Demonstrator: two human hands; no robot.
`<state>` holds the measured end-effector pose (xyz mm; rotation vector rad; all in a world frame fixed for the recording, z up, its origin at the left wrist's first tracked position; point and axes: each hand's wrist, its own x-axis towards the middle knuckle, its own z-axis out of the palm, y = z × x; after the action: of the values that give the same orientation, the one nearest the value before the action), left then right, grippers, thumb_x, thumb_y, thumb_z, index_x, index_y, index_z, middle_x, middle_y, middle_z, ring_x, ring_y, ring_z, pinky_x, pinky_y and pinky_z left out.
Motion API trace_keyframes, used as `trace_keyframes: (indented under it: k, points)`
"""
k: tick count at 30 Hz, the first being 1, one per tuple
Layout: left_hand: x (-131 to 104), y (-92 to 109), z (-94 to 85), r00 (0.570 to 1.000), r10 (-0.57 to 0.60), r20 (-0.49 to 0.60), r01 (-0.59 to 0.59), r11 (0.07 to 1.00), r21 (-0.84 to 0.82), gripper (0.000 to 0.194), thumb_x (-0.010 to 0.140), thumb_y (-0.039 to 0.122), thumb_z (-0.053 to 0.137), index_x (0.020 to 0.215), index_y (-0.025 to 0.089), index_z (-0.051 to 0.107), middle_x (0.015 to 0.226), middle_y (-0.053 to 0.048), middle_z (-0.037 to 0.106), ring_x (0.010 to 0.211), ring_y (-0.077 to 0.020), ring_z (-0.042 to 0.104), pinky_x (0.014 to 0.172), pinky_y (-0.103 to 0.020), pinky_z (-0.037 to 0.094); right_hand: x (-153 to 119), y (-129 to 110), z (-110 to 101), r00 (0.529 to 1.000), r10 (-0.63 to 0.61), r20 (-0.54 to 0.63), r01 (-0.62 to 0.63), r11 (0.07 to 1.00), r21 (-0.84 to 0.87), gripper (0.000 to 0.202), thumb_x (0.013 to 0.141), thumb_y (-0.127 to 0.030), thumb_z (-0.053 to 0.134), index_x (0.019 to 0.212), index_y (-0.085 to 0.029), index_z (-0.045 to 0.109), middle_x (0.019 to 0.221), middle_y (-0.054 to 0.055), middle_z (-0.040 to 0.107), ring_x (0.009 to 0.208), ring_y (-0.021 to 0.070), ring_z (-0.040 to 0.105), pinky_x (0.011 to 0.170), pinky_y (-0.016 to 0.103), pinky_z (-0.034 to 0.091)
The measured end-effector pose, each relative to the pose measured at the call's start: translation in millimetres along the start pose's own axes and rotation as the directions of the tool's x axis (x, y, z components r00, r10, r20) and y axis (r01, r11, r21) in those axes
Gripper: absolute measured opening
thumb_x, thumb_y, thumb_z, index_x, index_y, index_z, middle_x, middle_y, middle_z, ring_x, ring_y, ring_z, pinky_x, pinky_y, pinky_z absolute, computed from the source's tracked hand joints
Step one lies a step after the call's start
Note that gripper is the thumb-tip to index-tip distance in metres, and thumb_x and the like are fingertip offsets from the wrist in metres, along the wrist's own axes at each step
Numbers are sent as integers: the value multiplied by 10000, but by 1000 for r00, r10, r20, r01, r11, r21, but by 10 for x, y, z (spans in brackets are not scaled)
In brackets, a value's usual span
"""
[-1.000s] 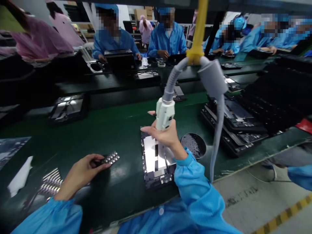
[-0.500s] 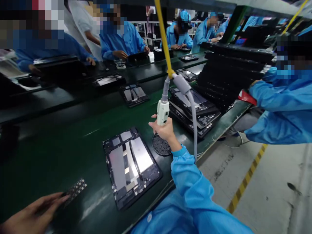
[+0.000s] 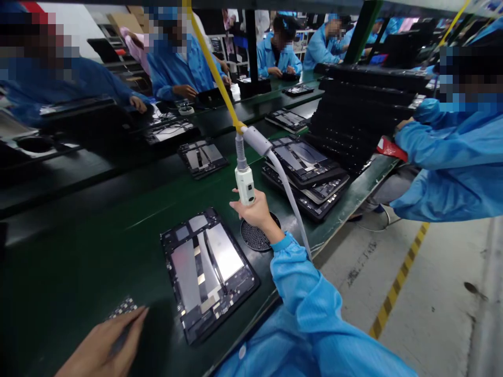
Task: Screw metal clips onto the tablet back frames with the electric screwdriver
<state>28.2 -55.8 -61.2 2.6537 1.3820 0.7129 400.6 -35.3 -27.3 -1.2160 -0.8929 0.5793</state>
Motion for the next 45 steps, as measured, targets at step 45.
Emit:
trace_keyframes:
  k: [45]
  points:
    - [377, 579, 377, 963, -231, -139, 123, 835, -537, 186, 926, 191, 489, 981, 183, 666, 880, -38, 737, 805, -151, 704, 768, -247, 565, -491, -149, 1531, 897, 20, 441, -25, 1000, 5, 170, 716, -222, 696, 859, -205, 605, 439, -88, 518, 378, 115, 502, 463, 279, 456]
